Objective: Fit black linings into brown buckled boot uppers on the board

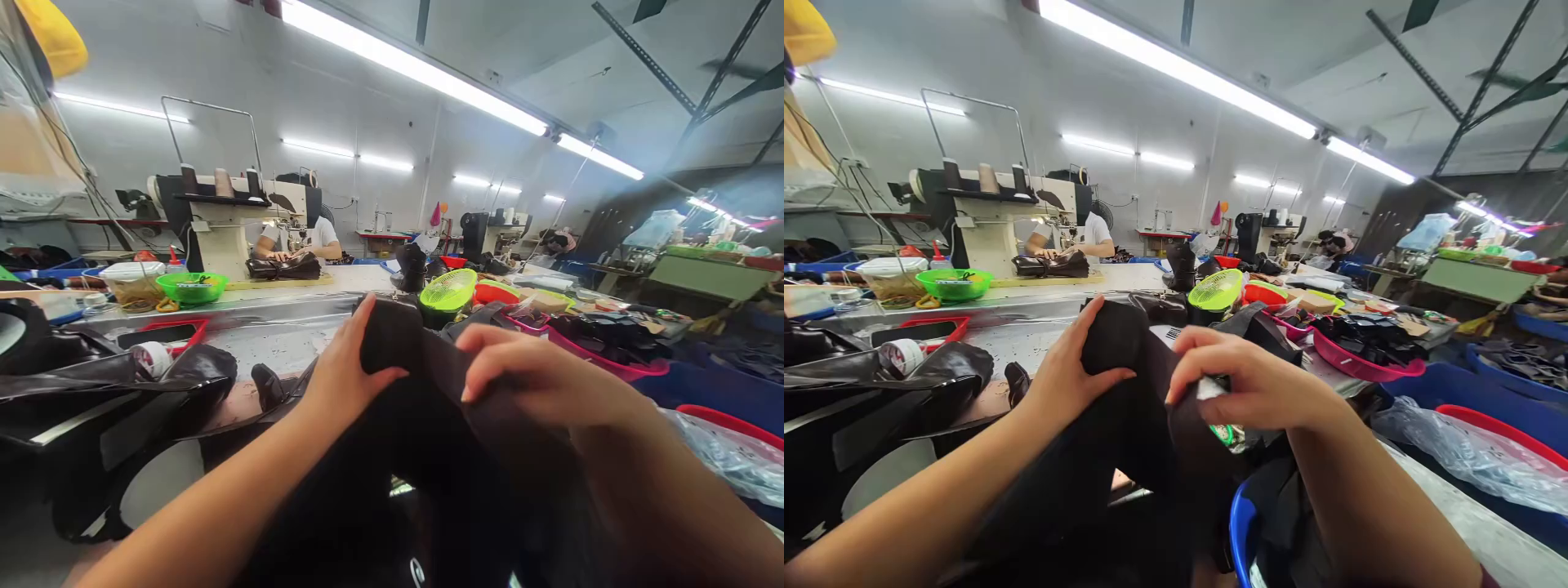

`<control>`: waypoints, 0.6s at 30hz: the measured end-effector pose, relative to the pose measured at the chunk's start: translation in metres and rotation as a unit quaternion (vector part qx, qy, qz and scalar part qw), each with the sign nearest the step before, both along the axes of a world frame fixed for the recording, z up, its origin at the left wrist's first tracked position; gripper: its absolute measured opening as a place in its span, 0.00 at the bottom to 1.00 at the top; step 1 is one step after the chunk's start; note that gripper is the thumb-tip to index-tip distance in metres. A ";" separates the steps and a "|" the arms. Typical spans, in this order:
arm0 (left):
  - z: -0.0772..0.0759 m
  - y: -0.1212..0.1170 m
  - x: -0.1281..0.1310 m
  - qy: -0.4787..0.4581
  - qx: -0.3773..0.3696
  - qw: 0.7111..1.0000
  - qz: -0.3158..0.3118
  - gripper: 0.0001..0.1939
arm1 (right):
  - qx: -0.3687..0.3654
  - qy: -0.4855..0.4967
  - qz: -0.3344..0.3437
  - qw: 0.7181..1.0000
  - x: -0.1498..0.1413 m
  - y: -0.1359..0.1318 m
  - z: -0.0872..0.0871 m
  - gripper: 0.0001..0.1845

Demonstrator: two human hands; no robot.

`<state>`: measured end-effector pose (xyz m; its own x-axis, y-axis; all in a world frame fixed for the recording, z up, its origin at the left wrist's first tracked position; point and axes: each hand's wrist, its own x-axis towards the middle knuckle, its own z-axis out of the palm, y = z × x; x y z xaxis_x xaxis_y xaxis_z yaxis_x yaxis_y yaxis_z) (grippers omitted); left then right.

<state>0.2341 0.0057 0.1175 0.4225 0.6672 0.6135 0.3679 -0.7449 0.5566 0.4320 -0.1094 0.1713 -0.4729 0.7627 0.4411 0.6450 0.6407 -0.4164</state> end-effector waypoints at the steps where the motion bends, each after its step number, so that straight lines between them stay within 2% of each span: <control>1: -0.004 -0.003 0.004 -0.003 0.017 1.000 0.013 0.45 | 0.026 0.005 -0.037 0.999 -0.004 0.007 0.000 0.11; 4: -0.018 -0.010 0.009 0.004 0.041 0.999 0.011 0.43 | 0.071 0.020 -0.148 0.986 -0.013 0.030 -0.005 0.13; 6: -0.026 -0.013 0.008 0.010 0.048 0.998 -0.026 0.43 | 0.063 0.025 -0.169 0.983 -0.015 0.042 -0.009 0.12; 8: -0.031 -0.015 0.004 -0.012 0.034 0.994 -0.101 0.43 | 0.063 0.041 -0.170 0.983 -0.014 0.050 -0.015 0.11; 10: -0.031 -0.015 0.001 -0.084 -0.041 0.976 -0.196 0.42 | 0.079 0.066 -0.175 0.979 -0.013 0.053 -0.021 0.11; 12: -0.029 -0.014 0.000 -0.181 -0.167 0.938 -0.244 0.41 | 0.094 0.105 -0.185 0.973 -0.015 0.054 -0.028 0.11; 14: -0.026 -0.013 0.002 -0.242 -0.252 0.910 -0.223 0.40 | 0.090 0.189 -0.180 0.961 -0.020 0.054 -0.035 0.18; 15: -0.024 -0.012 0.003 -0.253 -0.266 0.909 -0.198 0.37 | 0.077 0.248 -0.168 0.951 -0.023 0.054 -0.039 0.25; 17: -0.023 -0.011 0.005 -0.259 -0.253 0.919 -0.157 0.27 | 0.011 0.358 -0.122 0.926 -0.029 0.055 -0.046 0.36; 18: -0.023 -0.011 0.005 -0.260 -0.240 0.924 -0.147 0.23 | -0.038 0.391 -0.099 0.914 -0.032 0.056 -0.050 0.35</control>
<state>0.2393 -0.0051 0.0946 0.3599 0.8183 0.4482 -0.2212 -0.3919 0.8930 0.4000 -0.0535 0.1215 0.1149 0.8419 0.5273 0.2299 0.4938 -0.8386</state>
